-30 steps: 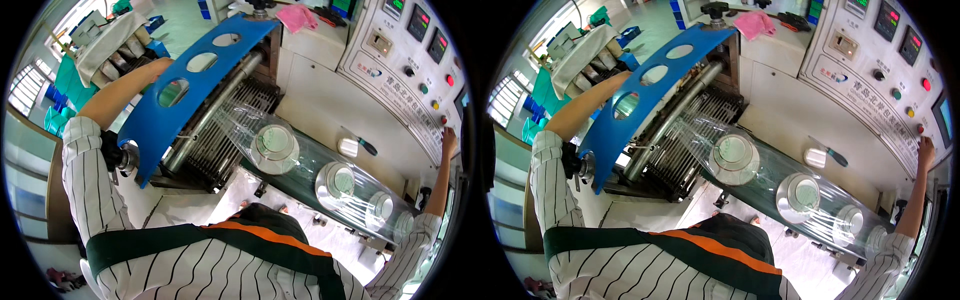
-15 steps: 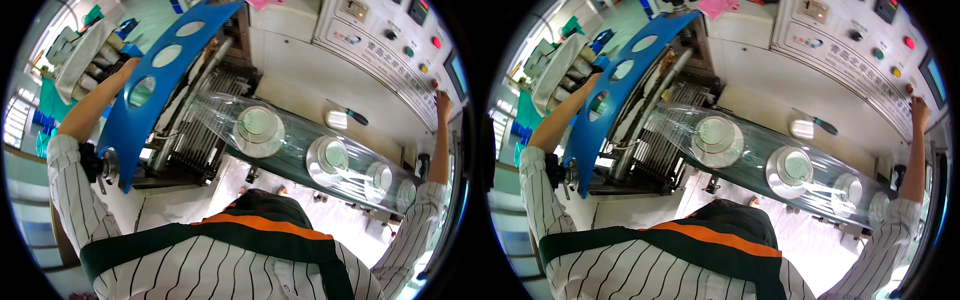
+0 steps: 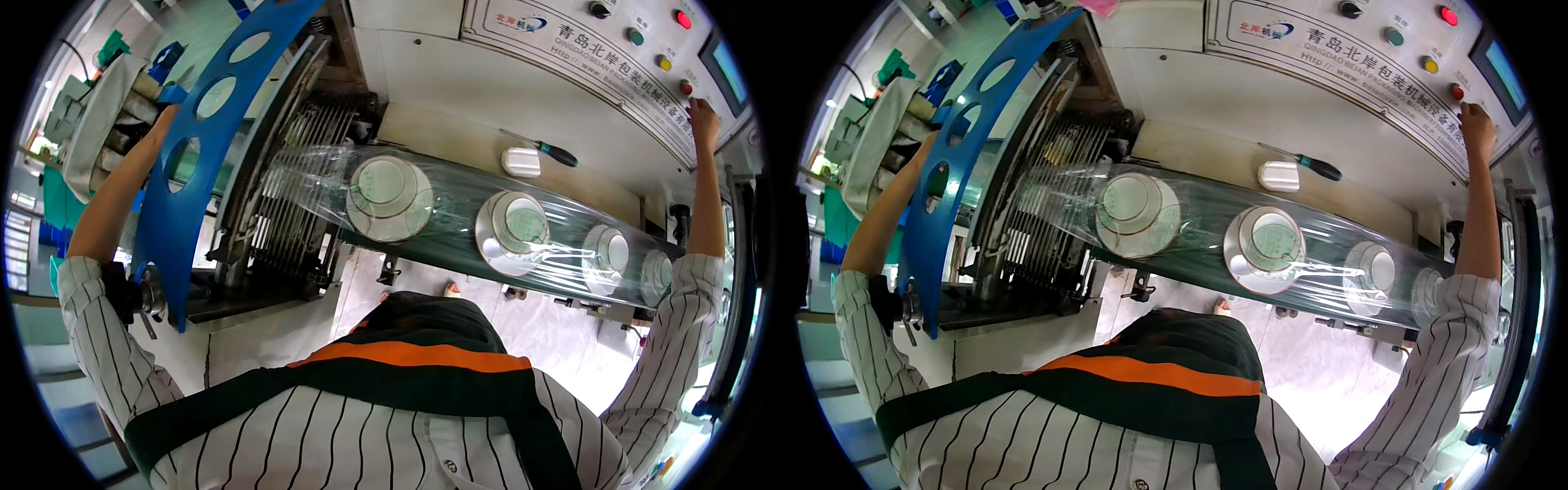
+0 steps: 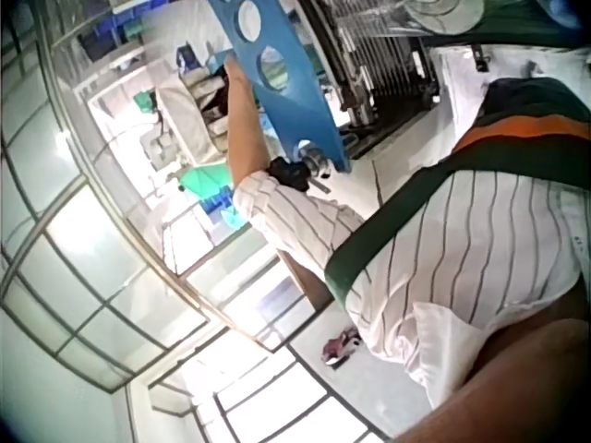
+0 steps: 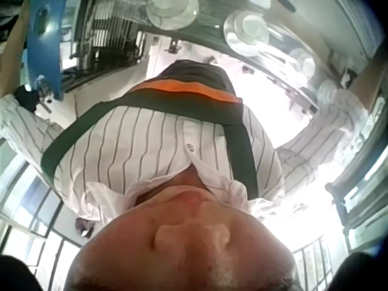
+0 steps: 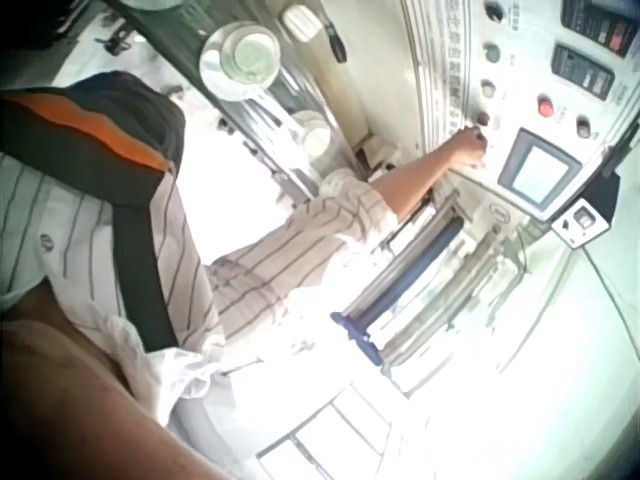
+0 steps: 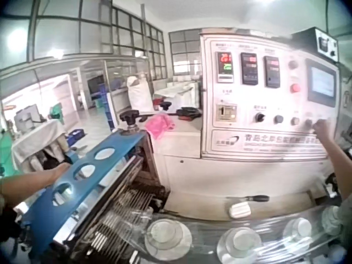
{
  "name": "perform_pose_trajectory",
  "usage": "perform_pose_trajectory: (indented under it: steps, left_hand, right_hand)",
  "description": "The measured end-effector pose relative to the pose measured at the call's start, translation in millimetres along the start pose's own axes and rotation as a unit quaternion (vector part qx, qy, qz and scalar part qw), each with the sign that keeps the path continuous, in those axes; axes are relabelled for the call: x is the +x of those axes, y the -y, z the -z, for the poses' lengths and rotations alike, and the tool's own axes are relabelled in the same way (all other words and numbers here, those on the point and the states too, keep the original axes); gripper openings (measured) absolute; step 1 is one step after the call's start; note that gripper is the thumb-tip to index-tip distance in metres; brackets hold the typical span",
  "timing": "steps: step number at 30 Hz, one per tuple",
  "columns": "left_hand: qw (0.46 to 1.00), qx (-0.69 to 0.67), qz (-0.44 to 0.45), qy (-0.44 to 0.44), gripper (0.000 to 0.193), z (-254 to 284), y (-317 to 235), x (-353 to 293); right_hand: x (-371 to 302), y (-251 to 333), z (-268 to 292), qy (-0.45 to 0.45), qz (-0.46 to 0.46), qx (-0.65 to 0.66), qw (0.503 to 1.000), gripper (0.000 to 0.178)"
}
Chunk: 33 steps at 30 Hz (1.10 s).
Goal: The person picks up spoons from a large container and places them into a metal bowl, then moves to a conveyor belt to place individual spoons onto plates. They operate a packaging machine by touching a control screen and adjusting the plastic film wrapping over the items moving on the belt.
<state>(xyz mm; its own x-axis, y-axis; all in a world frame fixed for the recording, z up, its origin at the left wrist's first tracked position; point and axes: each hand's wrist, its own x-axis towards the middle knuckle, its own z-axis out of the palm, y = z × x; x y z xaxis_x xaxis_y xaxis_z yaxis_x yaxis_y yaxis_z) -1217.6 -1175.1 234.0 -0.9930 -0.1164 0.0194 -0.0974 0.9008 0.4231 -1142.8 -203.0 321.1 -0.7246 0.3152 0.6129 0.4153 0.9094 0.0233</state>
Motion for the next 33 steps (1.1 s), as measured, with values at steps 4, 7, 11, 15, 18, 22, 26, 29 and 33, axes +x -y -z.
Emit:
perform_pose_trajectory:
  steps: [4,7,11,15,18,22,26,29,33]
  left_hand:
    - [1.0,0.0,0.0,0.001,0.024,2.2,0.4,-4.6]
    - [1.0,-0.004,-0.003,0.002,0.024,3.1,0.2,-5.0]
    - [1.0,-0.012,0.003,-0.001,0.024,0.2,0.3,-6.5]
    - [1.0,-0.02,0.002,-0.004,0.023,0.7,-1.4,-9.8]
    - [1.0,-0.025,-0.001,-0.002,0.023,2.6,-3.9,-11.1]
    - [0.999,-0.031,0.007,-0.01,0.023,5.6,6.8,-19.2]
    - [0.999,-0.04,0.002,-0.011,0.023,7.5,9.8,-20.4]
    - [0.999,-0.046,-0.016,-0.004,0.023,-2.4,4.0,-6.6]
    - [0.992,-0.126,-0.024,0.008,0.023,-12.8,30.0,26.5]
  right_hand:
    - [2.0,-2.2,-6.5,0.039,-0.076,0.042,0.995,0.036]
    - [2.7,-9.1,-10.4,0.014,-0.065,0.013,0.998,0.037]
    - [5.7,-5.4,-11.3,0.057,-0.098,0.061,0.992,0.037]
    - [7.4,-7.0,-12.0,0.06,-0.096,0.066,0.991,0.037]
    - [6.7,-18.3,-13.0,0.055,-0.093,0.077,0.991,0.037]
    - [4.6,-0.4,-11.7,0.051,-0.081,0.07,0.993,0.037]
    - [-0.2,5.7,-5.6,0.034,-0.088,0.038,0.995,0.037]
    - [-18.0,-3.3,-4.3,0.006,-0.067,-0.004,0.998,0.034]
    - [-51.7,13.7,-32.2,-0.087,-0.113,0.095,0.985,0.034]
